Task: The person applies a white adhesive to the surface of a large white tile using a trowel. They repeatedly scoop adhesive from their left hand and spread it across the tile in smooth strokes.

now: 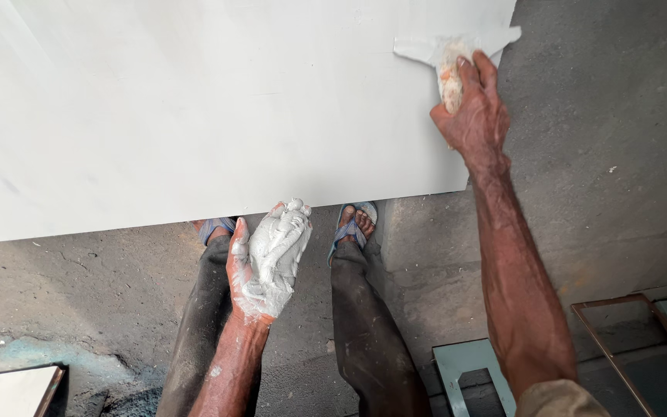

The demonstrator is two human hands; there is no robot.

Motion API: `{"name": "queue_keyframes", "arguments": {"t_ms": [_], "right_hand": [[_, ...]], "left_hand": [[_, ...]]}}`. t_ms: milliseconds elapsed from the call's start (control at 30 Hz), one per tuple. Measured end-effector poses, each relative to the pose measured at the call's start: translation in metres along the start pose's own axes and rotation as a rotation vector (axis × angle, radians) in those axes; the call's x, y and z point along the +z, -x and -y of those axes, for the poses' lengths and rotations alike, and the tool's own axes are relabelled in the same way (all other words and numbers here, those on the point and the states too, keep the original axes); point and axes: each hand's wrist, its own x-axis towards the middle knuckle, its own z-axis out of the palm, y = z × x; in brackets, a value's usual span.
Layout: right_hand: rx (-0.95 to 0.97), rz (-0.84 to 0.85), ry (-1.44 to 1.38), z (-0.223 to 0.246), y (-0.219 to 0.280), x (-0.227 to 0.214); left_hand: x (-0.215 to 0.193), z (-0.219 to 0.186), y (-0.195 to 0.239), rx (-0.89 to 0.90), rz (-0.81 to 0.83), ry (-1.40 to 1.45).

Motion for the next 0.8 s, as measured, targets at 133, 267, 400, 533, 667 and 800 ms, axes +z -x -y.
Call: {"name": "queue_keyframes", "arguments": {"t_ms": [133,267,400,533,667,800], "right_hand": [[0.106,0.096,-0.039,-0.016,0.110,0.020],[0.206,0.227,-0.015,-0.045,0.239,0.048],[0.249,0.363,-0.080,-0.047,0.337,0.038],[0.817,0.243,-1.068,-0.030,0.385,0.000],[0.690,0.324,-2.074,0.032,0.366,-0.047],[0.527,0.511,-2.355,0.100,0.359,-0.086]], "left_hand": [[0.000,0.008,0.006,-0.005,0.041,-0.017],[-0.006,0.016,0.014,-0.055,0.049,-0.007],[-0.005,0.019,0.014,-0.121,0.121,-0.069],[-0.030,0.038,0.032,-0.181,0.148,-0.104],[-0.041,0.050,0.031,-0.211,0.098,-0.616],[-0.042,0.062,0.044,-0.314,0.169,-1.060]]}}
